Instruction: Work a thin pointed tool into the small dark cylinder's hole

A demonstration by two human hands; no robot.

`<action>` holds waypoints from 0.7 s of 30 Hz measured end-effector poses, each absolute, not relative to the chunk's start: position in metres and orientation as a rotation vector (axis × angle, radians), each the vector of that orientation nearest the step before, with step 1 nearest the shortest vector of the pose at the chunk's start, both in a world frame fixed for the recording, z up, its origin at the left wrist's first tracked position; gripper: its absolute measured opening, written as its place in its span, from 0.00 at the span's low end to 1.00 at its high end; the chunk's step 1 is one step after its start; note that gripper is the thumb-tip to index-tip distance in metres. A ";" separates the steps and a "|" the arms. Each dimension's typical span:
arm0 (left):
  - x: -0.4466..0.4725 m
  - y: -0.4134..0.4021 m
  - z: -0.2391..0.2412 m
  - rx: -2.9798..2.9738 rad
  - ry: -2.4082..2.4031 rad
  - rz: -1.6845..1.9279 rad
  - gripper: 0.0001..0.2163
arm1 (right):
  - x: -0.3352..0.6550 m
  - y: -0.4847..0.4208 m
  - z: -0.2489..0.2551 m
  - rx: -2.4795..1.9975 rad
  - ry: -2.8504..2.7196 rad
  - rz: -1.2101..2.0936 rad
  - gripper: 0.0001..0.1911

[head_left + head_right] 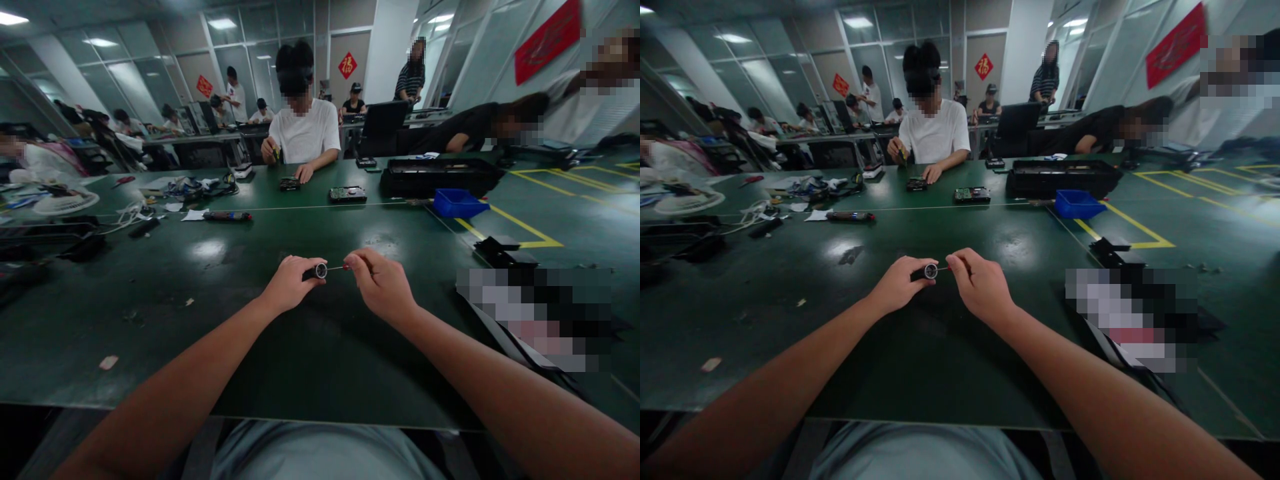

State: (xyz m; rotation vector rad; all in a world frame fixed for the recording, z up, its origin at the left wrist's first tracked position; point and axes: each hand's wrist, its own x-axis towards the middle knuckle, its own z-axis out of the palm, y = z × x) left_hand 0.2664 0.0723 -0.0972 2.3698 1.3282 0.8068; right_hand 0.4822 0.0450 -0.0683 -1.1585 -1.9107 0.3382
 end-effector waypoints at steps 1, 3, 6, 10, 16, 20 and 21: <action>0.267 0.072 -0.097 2.362 1.335 0.811 0.16 | 0.482 0.045 -0.068 -1.152 -1.906 0.331 0.13; 0.266 0.072 -0.096 2.342 1.356 0.819 0.16 | 0.482 0.044 -0.069 -1.129 -1.903 0.329 0.13; 0.266 0.071 -0.096 2.328 1.371 0.834 0.16 | 0.482 0.043 -0.069 -1.119 -1.905 0.354 0.13; 0.267 0.071 -0.096 2.320 1.365 0.831 0.16 | 0.480 0.043 -0.070 -1.138 -1.841 0.423 0.13; 0.267 0.072 -0.094 2.376 1.381 0.856 0.16 | 0.480 0.058 -0.081 -1.020 -1.456 0.827 0.12; 0.265 0.076 -0.094 2.459 1.352 0.813 0.17 | 0.484 0.073 -0.089 -0.973 -1.202 1.077 0.15; 0.265 0.076 -0.094 2.462 1.366 0.788 0.17 | 0.485 0.076 -0.090 -0.999 -1.169 1.094 0.16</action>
